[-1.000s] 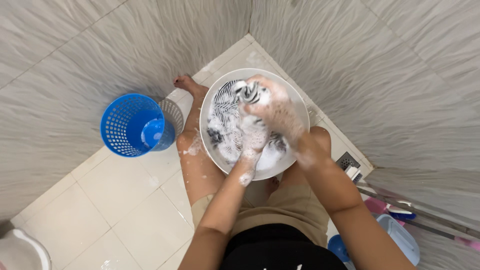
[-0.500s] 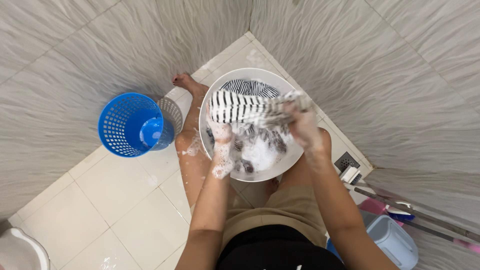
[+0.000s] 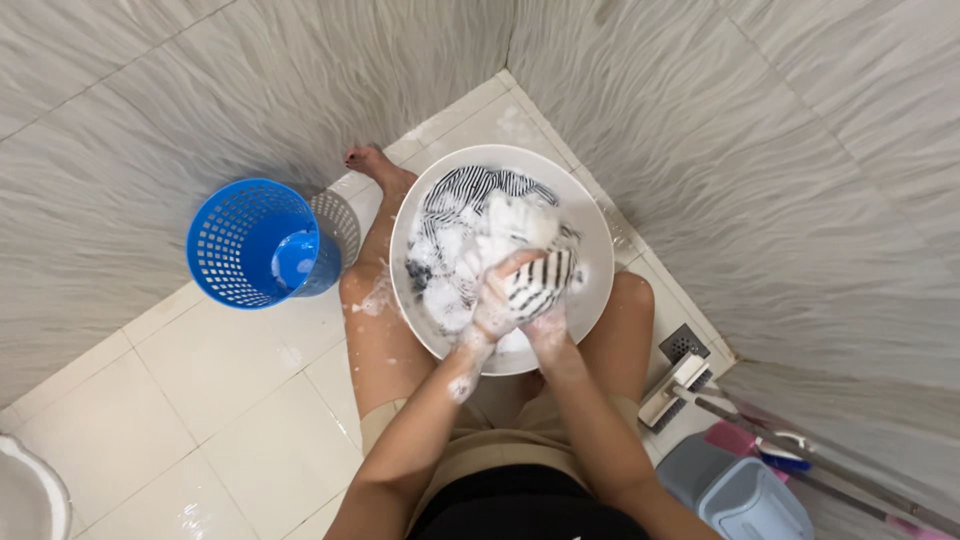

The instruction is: The person scrubs several pieces of clothing in a basin filled with soapy water and places them into a blue plastic laundry basket.

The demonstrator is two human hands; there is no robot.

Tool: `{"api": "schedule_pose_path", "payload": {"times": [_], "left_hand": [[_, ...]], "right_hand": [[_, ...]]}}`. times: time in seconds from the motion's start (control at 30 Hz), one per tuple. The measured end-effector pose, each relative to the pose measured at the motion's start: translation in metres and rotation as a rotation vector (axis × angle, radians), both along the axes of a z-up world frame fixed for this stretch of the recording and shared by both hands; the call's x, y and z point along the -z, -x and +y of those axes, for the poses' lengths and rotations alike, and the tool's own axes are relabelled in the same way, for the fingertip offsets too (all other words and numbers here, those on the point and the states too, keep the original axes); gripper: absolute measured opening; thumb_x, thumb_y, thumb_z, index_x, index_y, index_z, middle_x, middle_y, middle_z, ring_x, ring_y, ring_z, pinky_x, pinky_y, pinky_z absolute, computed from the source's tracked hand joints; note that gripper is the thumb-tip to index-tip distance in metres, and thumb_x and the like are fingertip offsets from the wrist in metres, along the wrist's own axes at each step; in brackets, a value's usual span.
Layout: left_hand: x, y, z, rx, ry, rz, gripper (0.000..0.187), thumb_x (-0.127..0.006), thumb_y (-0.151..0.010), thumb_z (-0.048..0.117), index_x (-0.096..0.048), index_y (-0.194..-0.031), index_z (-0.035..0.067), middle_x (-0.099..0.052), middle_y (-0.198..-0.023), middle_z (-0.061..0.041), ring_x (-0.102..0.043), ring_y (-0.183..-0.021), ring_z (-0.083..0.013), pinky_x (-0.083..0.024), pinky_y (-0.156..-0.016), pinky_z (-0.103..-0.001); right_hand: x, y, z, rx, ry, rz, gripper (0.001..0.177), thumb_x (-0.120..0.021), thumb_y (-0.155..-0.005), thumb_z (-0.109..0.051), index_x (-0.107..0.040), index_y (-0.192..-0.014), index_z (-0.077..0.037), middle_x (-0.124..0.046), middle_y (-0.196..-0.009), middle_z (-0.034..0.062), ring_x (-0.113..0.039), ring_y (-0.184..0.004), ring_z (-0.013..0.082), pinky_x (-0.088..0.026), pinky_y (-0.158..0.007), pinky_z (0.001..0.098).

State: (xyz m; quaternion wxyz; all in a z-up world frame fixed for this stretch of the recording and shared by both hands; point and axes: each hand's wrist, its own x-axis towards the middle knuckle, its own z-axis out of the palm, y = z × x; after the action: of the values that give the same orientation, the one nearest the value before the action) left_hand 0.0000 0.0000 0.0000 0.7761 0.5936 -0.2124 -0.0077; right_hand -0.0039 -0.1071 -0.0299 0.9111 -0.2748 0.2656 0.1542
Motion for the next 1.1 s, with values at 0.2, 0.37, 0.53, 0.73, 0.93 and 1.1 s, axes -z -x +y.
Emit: {"api": "schedule_pose_path", "payload": {"times": [0.2,0.37,0.53,0.73,0.93,1.1], "left_hand": [[-0.019,0.010,0.006,0.185,0.573,0.243,0.081,-0.090,-0.072,0.018,-0.051,-0.142,0.008,-0.066,-0.131,-0.009,-0.065,-0.119,-0.0226,-0.056,-0.102,-0.038],[0.000,0.010,0.022,0.224,1.019,0.930,0.063,-0.073,-0.092,0.025,-0.047,-0.145,0.003,-0.062,-0.137,-0.018,-0.063,-0.125,-0.0307,-0.056,-0.103,-0.048],[0.008,-0.018,0.033,-0.142,0.931,1.006,0.065,-0.060,-0.089,0.043,-0.045,-0.141,0.008,-0.066,-0.125,-0.016,-0.069,-0.109,-0.0303,-0.061,-0.086,-0.047],[0.046,-0.022,0.058,-0.101,0.460,0.997,0.057,-0.065,-0.099,0.019,-0.044,-0.150,0.004,-0.061,-0.134,-0.018,-0.065,-0.117,-0.0272,-0.057,-0.098,-0.041],[0.069,-0.011,0.065,0.422,0.138,1.214,0.066,-0.070,-0.092,0.021,-0.043,-0.150,0.007,-0.055,-0.139,-0.020,-0.060,-0.123,-0.0319,-0.053,-0.103,-0.042],[0.040,-0.017,0.055,0.553,-0.071,1.077,0.073,-0.075,-0.087,0.022,-0.042,-0.150,0.009,-0.050,-0.144,-0.022,-0.055,-0.128,-0.0359,-0.049,-0.108,-0.043]], "right_hand": [[0.006,-0.016,-0.009,0.233,0.128,-0.068,0.059,-0.047,-0.091,-0.043,-0.043,-0.142,-0.012,-0.053,-0.136,0.0173,-0.060,-0.118,0.0395,-0.055,-0.092,0.0597],[0.002,-0.030,-0.043,0.304,0.120,-0.107,0.056,-0.045,-0.093,-0.041,-0.045,-0.141,-0.010,-0.056,-0.135,0.0172,-0.061,-0.118,0.0376,-0.056,-0.093,0.0565],[-0.003,-0.041,-0.067,0.189,0.063,-0.107,0.054,-0.043,-0.095,-0.038,-0.048,-0.140,-0.008,-0.058,-0.135,0.0171,-0.062,-0.118,0.0358,-0.056,-0.095,0.0532],[-0.005,-0.064,-0.065,0.121,0.048,-0.098,0.051,-0.041,-0.098,-0.035,-0.051,-0.139,-0.005,-0.060,-0.133,0.0170,-0.064,-0.118,0.0335,-0.057,-0.096,0.0494],[-0.010,-0.082,-0.032,0.091,0.022,-0.081,0.050,-0.038,-0.100,-0.031,-0.053,-0.138,-0.002,-0.063,-0.132,0.0169,-0.065,-0.118,0.0313,-0.058,-0.098,0.0455],[0.005,-0.083,-0.026,0.213,0.071,-0.084,0.049,-0.036,-0.102,-0.029,-0.056,-0.137,0.000,-0.065,-0.131,0.0169,-0.066,-0.118,0.0295,-0.058,-0.099,0.0423]]}}
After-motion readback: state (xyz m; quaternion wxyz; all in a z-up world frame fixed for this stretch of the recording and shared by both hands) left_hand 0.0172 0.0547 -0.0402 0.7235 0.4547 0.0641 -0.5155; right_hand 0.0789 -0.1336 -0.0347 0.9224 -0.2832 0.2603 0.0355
